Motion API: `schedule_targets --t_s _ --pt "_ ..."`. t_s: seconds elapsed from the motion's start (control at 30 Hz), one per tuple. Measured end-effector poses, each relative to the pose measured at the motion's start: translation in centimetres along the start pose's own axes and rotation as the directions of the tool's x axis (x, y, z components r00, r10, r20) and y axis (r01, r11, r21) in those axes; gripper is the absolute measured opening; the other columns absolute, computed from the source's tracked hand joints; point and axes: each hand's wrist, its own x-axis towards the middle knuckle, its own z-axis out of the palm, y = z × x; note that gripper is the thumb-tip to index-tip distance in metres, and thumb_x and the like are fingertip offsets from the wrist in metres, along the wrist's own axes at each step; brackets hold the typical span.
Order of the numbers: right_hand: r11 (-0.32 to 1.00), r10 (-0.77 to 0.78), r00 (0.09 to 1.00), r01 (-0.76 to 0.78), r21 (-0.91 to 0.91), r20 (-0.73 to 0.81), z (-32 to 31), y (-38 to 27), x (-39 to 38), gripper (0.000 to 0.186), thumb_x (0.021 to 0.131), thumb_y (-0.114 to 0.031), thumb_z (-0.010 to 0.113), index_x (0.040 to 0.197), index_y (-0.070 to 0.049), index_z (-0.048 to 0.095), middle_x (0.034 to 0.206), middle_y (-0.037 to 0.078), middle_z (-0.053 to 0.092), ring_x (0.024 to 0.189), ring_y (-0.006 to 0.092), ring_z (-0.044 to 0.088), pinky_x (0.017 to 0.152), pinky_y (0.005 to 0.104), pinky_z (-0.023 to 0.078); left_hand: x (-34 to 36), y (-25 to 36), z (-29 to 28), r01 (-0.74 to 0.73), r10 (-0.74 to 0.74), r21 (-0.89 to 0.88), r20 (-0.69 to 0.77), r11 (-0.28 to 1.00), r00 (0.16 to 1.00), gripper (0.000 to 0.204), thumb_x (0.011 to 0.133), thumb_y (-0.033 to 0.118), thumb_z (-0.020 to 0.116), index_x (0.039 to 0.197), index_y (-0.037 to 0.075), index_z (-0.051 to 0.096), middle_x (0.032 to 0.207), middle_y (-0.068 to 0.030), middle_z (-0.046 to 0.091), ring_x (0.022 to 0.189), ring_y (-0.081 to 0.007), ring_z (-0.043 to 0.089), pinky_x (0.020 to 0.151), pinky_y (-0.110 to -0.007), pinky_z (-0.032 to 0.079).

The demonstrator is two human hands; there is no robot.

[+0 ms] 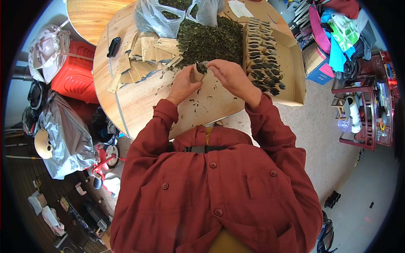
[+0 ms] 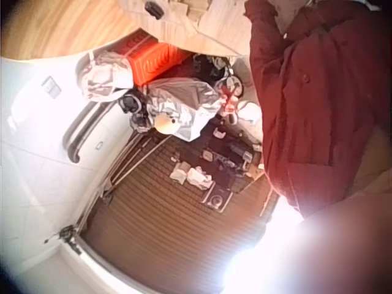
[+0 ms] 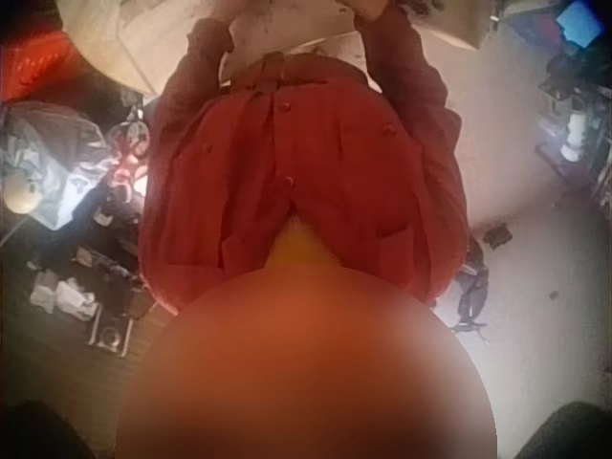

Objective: Rolling dried herbs into paper tubes to create herbal products.

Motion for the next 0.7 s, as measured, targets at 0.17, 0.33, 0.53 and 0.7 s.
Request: schedule_targets --t_s 0.17,0.33,0.53,0.7 --pt "0.997 -0.043 0.985 0.054 -0.06 0.168 0.8 0.1 0.4 0.017 0.09 -0.012 0.056 0.103 -0.001 0.06 0.09 0.018 0.063 0.083 0.0377 0.061 0.073 0.0401 0.05 -0.1 0.3 0.6 0.005 -0.005 0.0 0.005 1.0 1.0 0.05 0.069 0.019 0.075 0.11 0.001 0.054 0.091 -0.0165 0.061 0.087 -0.0347 0.06 0.078 -0.039 0.048" --pt "0.997 0.07 0.989 -0.065 -0.043 0.128 -0.3 -0.8 1.4 0.016 0.09 -0.012 0.056 0.101 -0.001 0.06 0.085 0.018 0.063 0.083 0.0367 0.061 0.073 0.0403 0.049 -0.7 0.3 0.6 0.006 -0.008 -0.084 -0.026 0.996 1.0 0.048 0.069 0.018 0.074 0.109 0.002 0.053 0.09 -0.0161 0.062 0.084 -0.0345 0.06 0.075 -0.039 0.048" --pt "0.995 0.074 0.967 -0.054 -0.089 0.243 1.0 -0.8 1.5 0.015 0.089 -0.01 0.056 0.099 0.0 0.061 0.083 0.019 0.062 0.077 0.0382 0.06 0.067 0.0401 0.048 -1.0 0.6 0.1 0.079 -0.077 -0.05 0.029 0.996 0.997 0.051 0.069 0.017 0.074 0.113 0.003 0.054 0.093 -0.0169 0.063 0.086 -0.0329 0.061 0.077 -0.038 0.049" --pt "0.893 0.411 0.91 -0.39 0.226 -0.053 -0.4 -1.1 1.1 0.017 0.095 -0.009 0.051 0.103 0.001 0.061 0.077 0.008 0.064 0.068 0.014 0.062 0.061 0.0269 0.049 -1.5 -1.9 0.2 0.069 -0.074 -0.161 -0.024 0.984 0.997 0.054 0.069 0.02 0.076 0.114 0.001 0.053 0.094 -0.013 0.063 0.085 -0.0261 0.061 0.078 -0.035 0.049"
